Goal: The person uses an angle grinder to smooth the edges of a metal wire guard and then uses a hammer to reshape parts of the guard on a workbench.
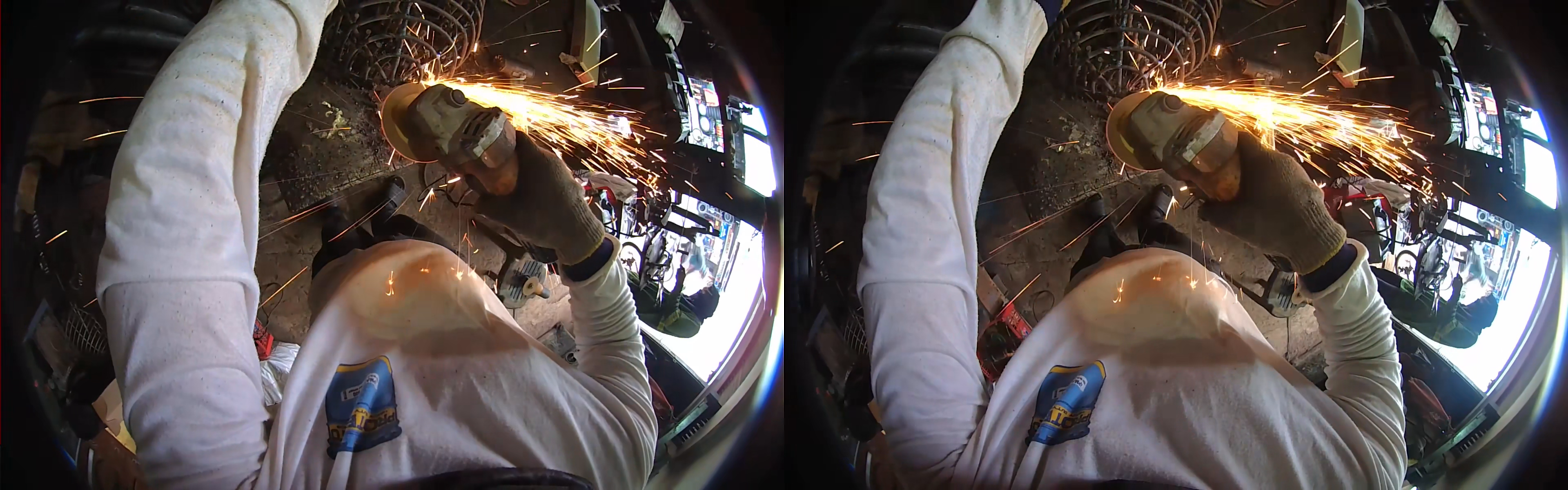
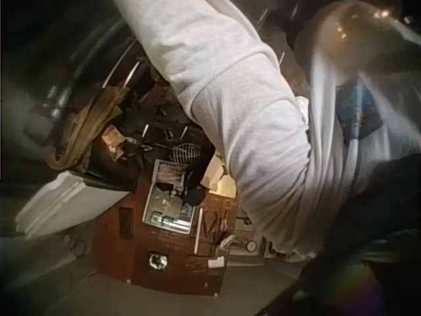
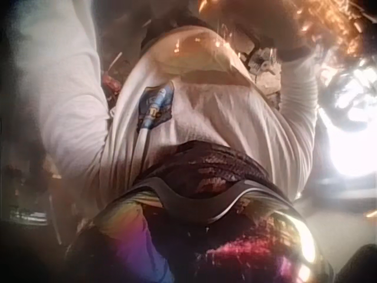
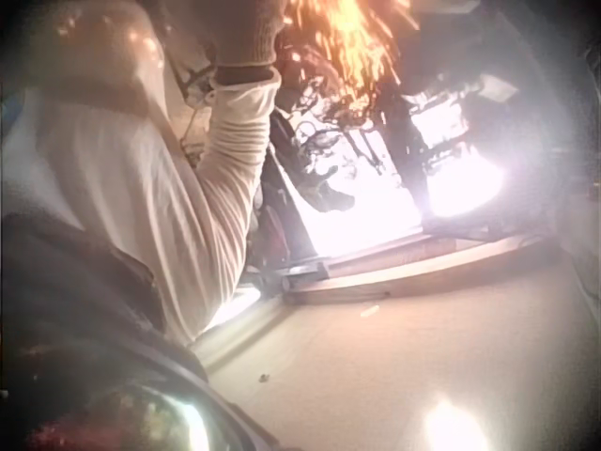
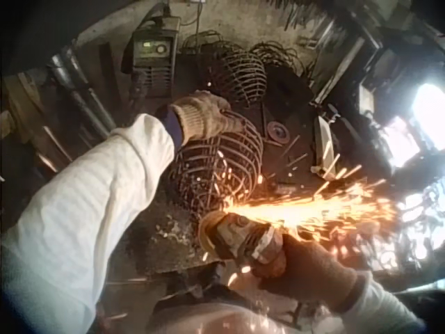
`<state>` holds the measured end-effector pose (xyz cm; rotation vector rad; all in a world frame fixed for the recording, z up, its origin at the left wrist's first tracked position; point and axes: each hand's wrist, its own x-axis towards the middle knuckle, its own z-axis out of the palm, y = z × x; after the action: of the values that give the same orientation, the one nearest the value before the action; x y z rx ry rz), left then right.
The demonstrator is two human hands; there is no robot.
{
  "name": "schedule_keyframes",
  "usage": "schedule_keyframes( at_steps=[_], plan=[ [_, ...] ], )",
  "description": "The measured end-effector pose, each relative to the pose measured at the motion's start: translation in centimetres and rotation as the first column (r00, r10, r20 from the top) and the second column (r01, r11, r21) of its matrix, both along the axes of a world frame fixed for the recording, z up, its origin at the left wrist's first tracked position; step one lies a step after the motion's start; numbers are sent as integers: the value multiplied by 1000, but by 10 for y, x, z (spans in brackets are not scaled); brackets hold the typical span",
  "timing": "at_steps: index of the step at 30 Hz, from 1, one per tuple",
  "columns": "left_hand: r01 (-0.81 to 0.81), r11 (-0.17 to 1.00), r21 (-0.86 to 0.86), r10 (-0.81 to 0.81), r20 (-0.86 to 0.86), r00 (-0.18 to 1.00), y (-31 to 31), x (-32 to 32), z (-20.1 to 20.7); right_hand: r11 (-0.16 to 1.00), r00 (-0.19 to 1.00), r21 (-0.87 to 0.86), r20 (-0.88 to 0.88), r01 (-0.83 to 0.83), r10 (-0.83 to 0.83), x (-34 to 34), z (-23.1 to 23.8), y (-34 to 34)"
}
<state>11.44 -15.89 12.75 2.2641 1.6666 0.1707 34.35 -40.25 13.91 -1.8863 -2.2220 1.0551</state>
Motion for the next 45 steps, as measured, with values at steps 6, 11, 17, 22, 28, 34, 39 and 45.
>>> schedule_keyframes(
  at_steps=[6, 11, 17, 22, 28, 34, 39, 45],
  plan=[
    [410, 906, 103, -361, -314, 878, 18, -9, -26, 998, 999, -56, 26, 33, -32, -3, -2, 2],
    [439, 880, 182, -343, -394, 852, 19, -5, -24, 1000, 1000, 12, -11, 5, -5, -4, 1, 1],
    [64, 996, 56, -62, -30, 998, 10, 3, -3, 1000, 998, 12, 49, -27, 27, 2, -4, 2],
    [126, 990, 63, -123, -49, 991, 14, 1, -8, 997, 998, 53, 37, -50, 48, 4, -9, 2],
    [118, 991, 68, -113, -71, 991, 10, -6, -5, 1000, 995, 19, 96, -6, 4, 0, -8, 2],
    [261, 958, 119, -235, -196, 952, 21, 0, -22, 999, 1000, 47, 7, 17, -18, 3, -8, 0],
    [72, 997, 18, -71, -74, 995, 1, 3, 6, 1000, 997, -12, 71, 20, -19, -1, 5, 0],
    [54, 998, 26, -52, -94, 994, 4, 0, -5, 987, 993, -116, 59, 110, -104, 7, 10, -19]
  ],
)
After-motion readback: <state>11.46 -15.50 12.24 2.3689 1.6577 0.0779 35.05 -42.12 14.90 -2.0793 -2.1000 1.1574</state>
